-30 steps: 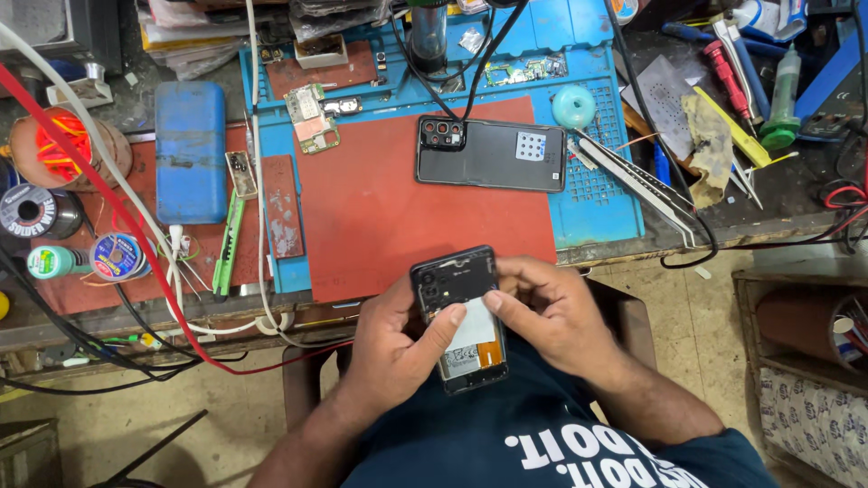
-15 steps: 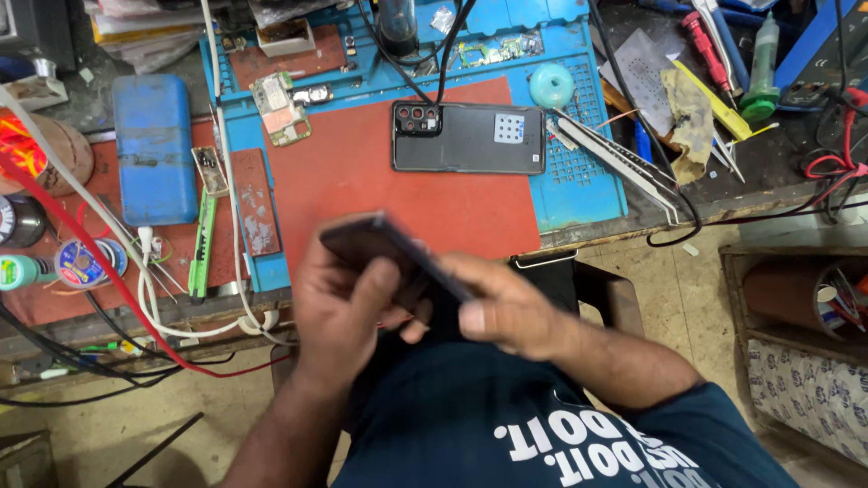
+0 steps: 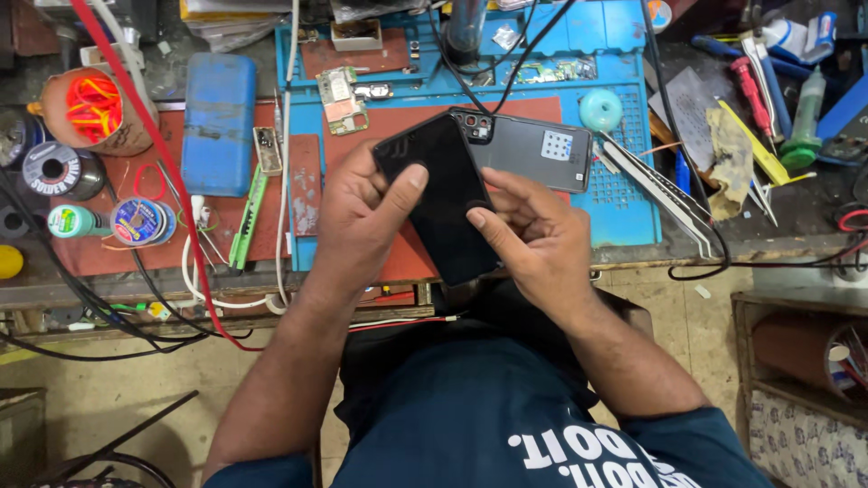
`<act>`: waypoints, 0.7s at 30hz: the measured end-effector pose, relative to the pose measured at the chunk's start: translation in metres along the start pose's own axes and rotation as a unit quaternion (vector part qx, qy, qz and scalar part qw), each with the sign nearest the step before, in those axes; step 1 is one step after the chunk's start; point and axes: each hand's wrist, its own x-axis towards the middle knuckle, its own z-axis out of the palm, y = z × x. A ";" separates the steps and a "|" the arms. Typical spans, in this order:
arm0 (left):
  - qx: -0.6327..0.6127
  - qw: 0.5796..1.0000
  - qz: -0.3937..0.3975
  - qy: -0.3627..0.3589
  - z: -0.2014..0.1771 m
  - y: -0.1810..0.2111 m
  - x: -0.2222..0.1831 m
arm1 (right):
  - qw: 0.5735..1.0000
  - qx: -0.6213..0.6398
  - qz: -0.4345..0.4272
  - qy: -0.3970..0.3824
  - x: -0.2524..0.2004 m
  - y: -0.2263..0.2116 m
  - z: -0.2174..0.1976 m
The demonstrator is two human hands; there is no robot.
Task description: The person repairs a disassembled smartphone by using tweezers to connect a ribbon cable and a screwdriver to fasten screws around the camera module. They then place the back cover onto the device and compare it with another phone.
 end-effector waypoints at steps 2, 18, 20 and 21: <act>0.005 1.000 -0.010 -0.003 -0.001 -0.002 -0.002 | 1.000 -0.010 -0.019 0.003 -0.002 0.005 0.002; 0.061 0.998 -0.023 0.020 -0.007 -0.011 -0.006 | 0.997 -0.075 -0.014 -0.003 -0.004 0.008 0.000; 0.061 0.998 -0.022 0.021 -0.007 -0.012 -0.006 | 0.998 -0.066 -0.022 -0.007 -0.003 0.008 0.001; 0.060 0.998 -0.021 0.020 -0.008 -0.012 -0.006 | 0.998 -0.062 -0.025 -0.008 -0.003 0.008 0.001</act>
